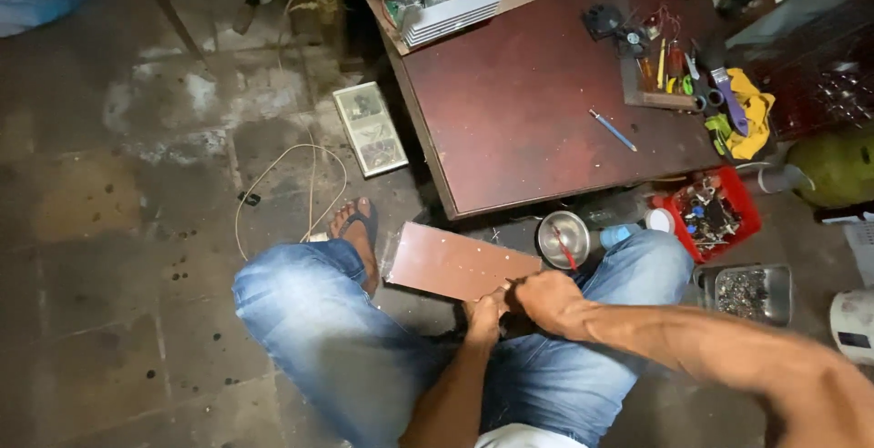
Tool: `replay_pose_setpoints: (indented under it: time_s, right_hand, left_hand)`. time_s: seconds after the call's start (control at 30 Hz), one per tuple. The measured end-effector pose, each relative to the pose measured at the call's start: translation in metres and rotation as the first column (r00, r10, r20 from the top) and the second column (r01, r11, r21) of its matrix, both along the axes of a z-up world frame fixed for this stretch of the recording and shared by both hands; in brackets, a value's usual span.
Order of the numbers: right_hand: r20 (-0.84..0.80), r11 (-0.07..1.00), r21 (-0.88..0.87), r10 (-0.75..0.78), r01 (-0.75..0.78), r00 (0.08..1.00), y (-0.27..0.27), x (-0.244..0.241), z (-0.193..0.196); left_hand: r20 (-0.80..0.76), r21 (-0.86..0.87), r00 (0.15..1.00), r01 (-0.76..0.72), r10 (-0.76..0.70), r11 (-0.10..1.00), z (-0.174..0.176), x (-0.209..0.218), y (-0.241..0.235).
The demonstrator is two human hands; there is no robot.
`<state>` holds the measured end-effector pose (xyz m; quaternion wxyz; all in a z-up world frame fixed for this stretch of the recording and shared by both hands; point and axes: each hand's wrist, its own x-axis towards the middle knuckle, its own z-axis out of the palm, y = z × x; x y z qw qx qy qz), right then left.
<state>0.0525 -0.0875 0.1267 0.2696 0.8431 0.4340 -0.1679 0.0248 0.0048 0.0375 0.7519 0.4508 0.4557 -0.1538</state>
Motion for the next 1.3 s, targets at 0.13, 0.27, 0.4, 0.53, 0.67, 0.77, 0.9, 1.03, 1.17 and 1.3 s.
replay_pose_setpoints:
  time_s: [0.13,0.27,0.4,0.53,0.67,0.77,0.9,1.03,1.17,1.3]
  right_hand:
    - [-0.447,0.29,-0.146,-0.873,0.946,0.198,0.001,0.028,0.025]
    - [-0.506,-0.543,-0.668,-0.172,0.51,-0.845,-0.015,0.05,0.028]
    - [-0.578,-0.512,-0.516,-0.382,0.686,-0.721,0.007,0.033,0.032]
    - [-0.206,0.702,-0.072,-0.705,0.708,0.679,-0.009,0.004,0.003]
    - [0.115,0.995,0.104,-0.005,-0.007,0.993,-0.007,-0.028,-0.03]
    - [0.059,0.989,0.05,0.135,-0.138,0.989,0.012,-0.026,-0.003]
    - [-0.139,0.92,0.062,-0.375,0.386,0.917,0.06,0.013,0.075]
    - [-0.472,-0.07,-0.242,-0.863,0.968,-0.18,0.032,0.045,0.072]
    - [-0.464,-0.546,-0.549,-0.43,0.632,-0.774,0.015,0.055,0.023]
    - [-0.556,-0.118,-0.31,-0.783,0.943,-0.28,0.013,0.041,0.01]
  left_hand:
    - [-0.038,-0.117,0.999,-0.018,0.014,0.993,0.01,-0.002,0.004]
    - [-0.023,-0.125,1.0,0.005,-0.007,0.992,-0.013,-0.012,-0.002]
    - [-0.058,-0.139,0.997,-0.059,0.051,0.989,-0.009,-0.013,0.005]
    - [-0.017,-0.219,0.993,-0.12,0.119,0.968,-0.021,-0.005,-0.005]
    - [-0.15,-0.339,0.955,-0.293,0.256,0.894,-0.095,-0.012,-0.032]
    - [-0.039,-0.133,0.997,-0.075,0.07,0.988,-0.064,-0.014,-0.023]
    - [-0.039,-0.067,0.999,0.01,-0.013,0.998,0.009,-0.006,0.007]
    - [-0.027,-0.132,0.999,-0.036,0.033,0.991,0.063,0.003,0.021]
    - [-0.057,-0.052,0.998,0.018,-0.021,0.998,0.031,0.0,0.013]
    - [-0.066,-0.006,0.998,-0.006,0.005,1.0,-0.003,-0.01,-0.002]
